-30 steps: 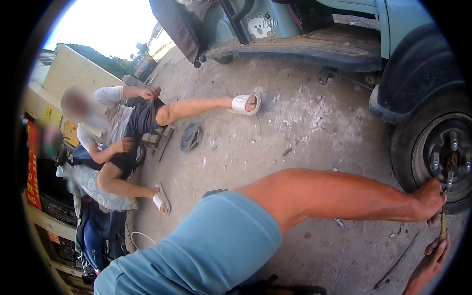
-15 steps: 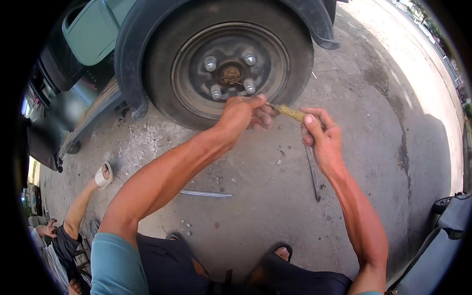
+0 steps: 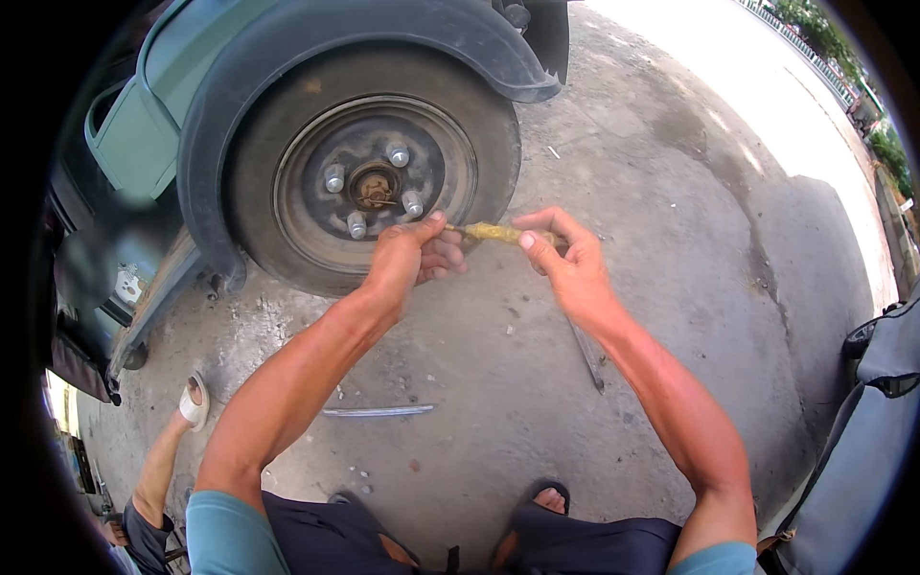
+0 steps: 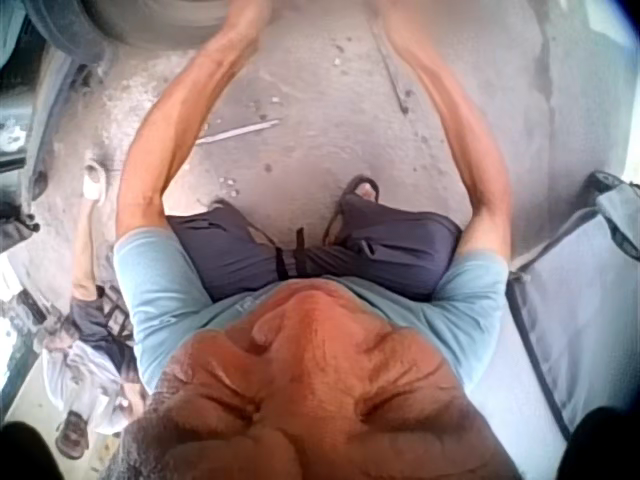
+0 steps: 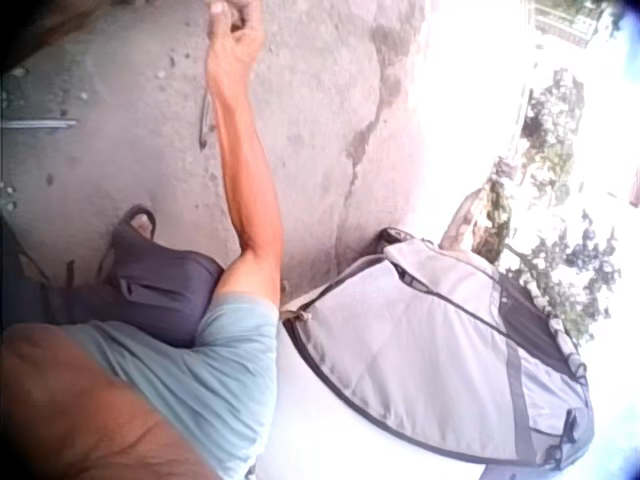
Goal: The person uses tire irons to pry a tire off its rim, removes the inner tube, and works on the wheel assembly of a small electric vehicle.
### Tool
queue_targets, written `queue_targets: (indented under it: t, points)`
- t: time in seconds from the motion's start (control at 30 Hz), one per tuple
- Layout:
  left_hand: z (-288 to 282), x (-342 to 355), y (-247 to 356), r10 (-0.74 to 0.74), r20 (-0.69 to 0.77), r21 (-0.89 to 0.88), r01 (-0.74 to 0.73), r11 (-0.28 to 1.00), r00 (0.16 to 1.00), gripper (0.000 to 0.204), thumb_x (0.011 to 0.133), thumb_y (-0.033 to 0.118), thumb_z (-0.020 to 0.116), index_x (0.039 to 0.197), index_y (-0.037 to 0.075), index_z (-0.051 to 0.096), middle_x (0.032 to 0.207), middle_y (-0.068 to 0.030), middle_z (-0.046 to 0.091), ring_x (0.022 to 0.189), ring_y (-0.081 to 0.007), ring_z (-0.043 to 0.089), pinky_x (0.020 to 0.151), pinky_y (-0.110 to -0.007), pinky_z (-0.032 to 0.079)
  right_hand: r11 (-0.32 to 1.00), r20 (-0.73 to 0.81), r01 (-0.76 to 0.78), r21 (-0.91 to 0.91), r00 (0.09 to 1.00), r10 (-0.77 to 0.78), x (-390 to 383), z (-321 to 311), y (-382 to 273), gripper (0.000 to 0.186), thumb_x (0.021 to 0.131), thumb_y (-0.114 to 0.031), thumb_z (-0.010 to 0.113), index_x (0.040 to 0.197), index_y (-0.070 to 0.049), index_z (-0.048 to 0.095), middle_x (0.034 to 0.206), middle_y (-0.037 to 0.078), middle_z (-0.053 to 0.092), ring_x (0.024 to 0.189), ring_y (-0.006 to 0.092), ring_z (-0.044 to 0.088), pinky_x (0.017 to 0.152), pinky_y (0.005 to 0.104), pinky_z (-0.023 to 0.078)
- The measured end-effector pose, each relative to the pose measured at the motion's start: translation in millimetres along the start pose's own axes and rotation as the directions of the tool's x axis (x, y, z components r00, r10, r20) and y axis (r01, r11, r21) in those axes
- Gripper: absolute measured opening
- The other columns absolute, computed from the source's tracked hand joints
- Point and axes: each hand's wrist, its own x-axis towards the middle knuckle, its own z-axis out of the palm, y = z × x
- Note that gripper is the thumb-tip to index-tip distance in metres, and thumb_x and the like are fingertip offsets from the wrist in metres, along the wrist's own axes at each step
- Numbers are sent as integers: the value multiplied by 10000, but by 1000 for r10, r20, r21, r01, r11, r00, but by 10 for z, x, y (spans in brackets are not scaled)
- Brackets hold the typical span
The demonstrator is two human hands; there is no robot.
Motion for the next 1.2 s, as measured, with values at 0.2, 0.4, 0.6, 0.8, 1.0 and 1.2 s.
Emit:
queue_targets:
  t: [0.2,0.4,0.6,0.8,1.0,1.2]
  points:
    - [11,51,2,2,-5,-23,-2,1000,1000,391,1059,346,515,1016,-6,680,774,-47,696,739,-163,692,674,-258,468,913,-31,-242,330,963,266,61,4,-79,251,1001,-242,665,1145,-38,652,851,5,579,738,86,516,663,253,409]
    - [21,52,17,2,30,-35,-1,999,1000,400,1064,348,503,1034,-11,675,774,-44,694,768,-164,700,692,-259,468,995,-62,69,-69,995,-73,36,-27,121,380,1030,-341,616,1214,-9,609,820,51,594,691,106,550,622,277,429]
    - [0,41,26,-8,24,-22,9,1000,1000,414,1067,356,496,1060,-19,673,781,-43,692,774,-161,698,706,-266,469,885,-51,-266,381,950,308,100,8,-95,235,1017,-235,653,1100,-17,624,795,23,583,666,105,501,606,276,404]
    - [9,54,15,-1,39,-36,3,999,999,407,1066,358,495,1051,-12,667,775,-44,690,774,-166,695,707,-273,465,983,-63,-66,171,995,78,81,-15,184,357,1063,-351,560,1176,-16,613,798,32,584,683,113,522,606,269,403]
    - [-1,58,8,-2,26,-36,3,999,1000,413,1067,362,491,1047,-13,662,765,-44,682,774,-172,690,701,-278,463,874,-99,-224,431,951,293,73,93,-60,205,1006,-215,665,1088,-34,614,853,16,587,757,96,526,669,265,414]
    - [30,17,48,1,40,-53,1,999,999,425,1067,366,491,1056,-24,661,772,-45,682,775,-172,690,701,-274,462,991,-126,-60,-120,991,45,21,-2,142,373,1043,-380,574,1154,-26,616,783,45,595,733,124,569,676,293,453]
